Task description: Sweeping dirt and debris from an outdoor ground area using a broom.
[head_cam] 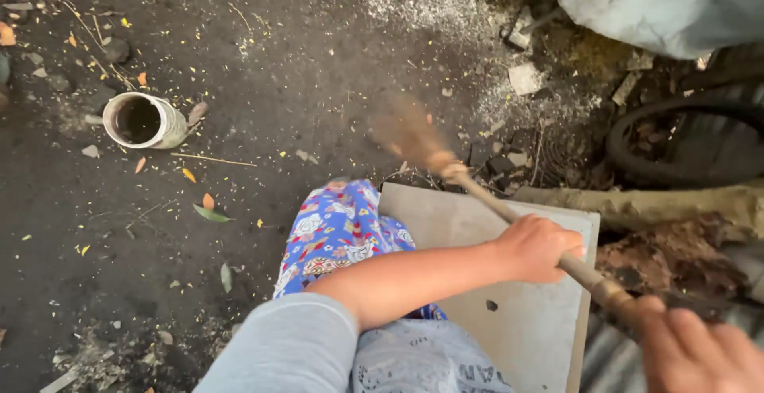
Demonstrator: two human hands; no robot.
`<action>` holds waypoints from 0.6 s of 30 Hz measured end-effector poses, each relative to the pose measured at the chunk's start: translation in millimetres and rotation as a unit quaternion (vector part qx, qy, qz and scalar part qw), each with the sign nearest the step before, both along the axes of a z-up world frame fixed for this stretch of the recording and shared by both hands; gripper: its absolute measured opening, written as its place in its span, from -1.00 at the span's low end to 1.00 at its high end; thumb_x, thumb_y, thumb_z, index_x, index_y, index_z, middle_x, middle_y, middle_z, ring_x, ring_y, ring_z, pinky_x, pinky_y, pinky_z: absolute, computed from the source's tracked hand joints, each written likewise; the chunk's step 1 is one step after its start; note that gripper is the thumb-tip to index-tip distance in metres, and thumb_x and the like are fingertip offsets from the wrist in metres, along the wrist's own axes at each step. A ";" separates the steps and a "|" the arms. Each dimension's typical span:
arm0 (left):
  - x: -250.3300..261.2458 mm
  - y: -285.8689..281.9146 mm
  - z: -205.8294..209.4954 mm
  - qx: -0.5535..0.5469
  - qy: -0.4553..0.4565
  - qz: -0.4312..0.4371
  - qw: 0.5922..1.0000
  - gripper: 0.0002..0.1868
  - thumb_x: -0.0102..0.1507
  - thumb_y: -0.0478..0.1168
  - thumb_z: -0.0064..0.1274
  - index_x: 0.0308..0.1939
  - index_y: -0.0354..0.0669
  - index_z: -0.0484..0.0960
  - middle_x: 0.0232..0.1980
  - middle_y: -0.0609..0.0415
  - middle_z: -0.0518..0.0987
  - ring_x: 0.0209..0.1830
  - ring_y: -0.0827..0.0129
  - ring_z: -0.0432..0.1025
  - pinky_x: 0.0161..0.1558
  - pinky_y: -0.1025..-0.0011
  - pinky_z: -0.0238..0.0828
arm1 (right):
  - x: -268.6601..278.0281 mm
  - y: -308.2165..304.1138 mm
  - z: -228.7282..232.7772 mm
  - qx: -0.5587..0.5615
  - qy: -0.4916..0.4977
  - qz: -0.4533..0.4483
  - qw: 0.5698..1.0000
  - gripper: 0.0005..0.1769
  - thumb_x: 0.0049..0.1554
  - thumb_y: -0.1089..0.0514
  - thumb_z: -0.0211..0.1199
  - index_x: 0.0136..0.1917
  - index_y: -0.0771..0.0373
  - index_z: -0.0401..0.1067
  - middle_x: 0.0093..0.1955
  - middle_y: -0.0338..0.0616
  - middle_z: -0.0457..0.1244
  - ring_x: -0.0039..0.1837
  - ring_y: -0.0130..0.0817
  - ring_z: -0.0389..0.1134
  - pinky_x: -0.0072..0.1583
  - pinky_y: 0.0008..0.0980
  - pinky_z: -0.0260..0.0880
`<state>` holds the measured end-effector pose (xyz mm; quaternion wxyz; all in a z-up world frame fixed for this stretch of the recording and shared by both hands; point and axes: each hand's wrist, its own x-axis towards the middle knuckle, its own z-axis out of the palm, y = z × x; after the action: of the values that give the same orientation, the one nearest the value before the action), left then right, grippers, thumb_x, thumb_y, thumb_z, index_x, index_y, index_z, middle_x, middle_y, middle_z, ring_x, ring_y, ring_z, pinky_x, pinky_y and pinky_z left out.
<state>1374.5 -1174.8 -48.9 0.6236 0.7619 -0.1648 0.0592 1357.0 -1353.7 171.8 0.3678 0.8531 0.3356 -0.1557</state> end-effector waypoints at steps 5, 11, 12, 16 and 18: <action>-27.5 -6.4 -94.8 0.003 0.038 -0.101 0.994 -0.84 0.16 -0.16 0.21 -0.28 -0.09 0.59 -0.27 -0.08 0.66 -0.16 -0.06 0.57 -0.11 0.06 0.46 | -67.6 100.4 -66.5 0.087 -0.147 0.097 0.981 -0.80 0.12 0.14 0.15 -0.01 0.07 0.55 -0.23 -0.28 0.30 -0.22 -0.39 0.33 -0.20 -0.37 0.33; -82.5 -17.1 -93.3 0.195 0.105 -0.046 0.974 -0.74 -0.02 -0.30 0.14 -0.24 -0.09 0.68 -0.25 -0.13 0.70 -0.17 -0.04 0.60 -0.05 0.04 0.48 | -82.2 49.7 -59.0 0.281 -0.160 0.039 0.945 -0.77 0.00 0.23 0.35 -0.05 -0.02 0.61 -0.24 -0.40 0.29 -0.18 -0.35 0.32 -0.16 -0.33 0.29; -88.6 -11.1 -70.4 0.253 0.136 -0.072 0.955 -0.78 0.05 -0.27 0.15 -0.22 -0.14 0.67 -0.26 -0.15 0.70 -0.20 -0.02 0.62 -0.04 0.00 0.47 | -82.6 39.0 -48.1 0.300 -0.131 0.000 0.945 -0.66 -0.09 0.21 0.40 0.00 -0.03 0.64 -0.23 -0.39 0.28 -0.18 -0.33 0.31 -0.15 -0.32 0.29; -89.5 0.8 -4.0 0.221 0.129 -0.102 0.961 -0.77 0.09 -0.20 0.17 -0.20 -0.18 0.65 -0.30 -0.20 0.68 -0.29 -0.08 0.61 -0.20 -0.02 0.52 | -90.1 29.6 -1.2 0.271 -0.146 -0.055 0.950 -0.50 -0.23 0.21 0.43 0.04 -0.04 0.63 -0.25 -0.33 0.29 -0.19 -0.27 0.35 -0.12 -0.27 0.36; -84.4 1.4 21.7 0.177 0.075 -0.102 0.976 -0.68 -0.02 -0.18 0.23 -0.19 -0.14 0.65 -0.36 -0.19 0.67 -0.34 -0.08 0.60 -0.25 0.00 0.52 | -87.9 -14.9 1.7 0.219 -0.102 -0.078 0.967 -0.46 -0.15 0.17 0.40 0.14 -0.07 0.64 -0.29 -0.31 0.25 -0.27 -0.30 0.32 -0.19 -0.33 0.37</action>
<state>1290.1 -1173.5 -27.3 0.4920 0.8417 -0.2022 -0.0922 1269.1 -1368.6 173.5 0.1906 0.9477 0.2552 -0.0188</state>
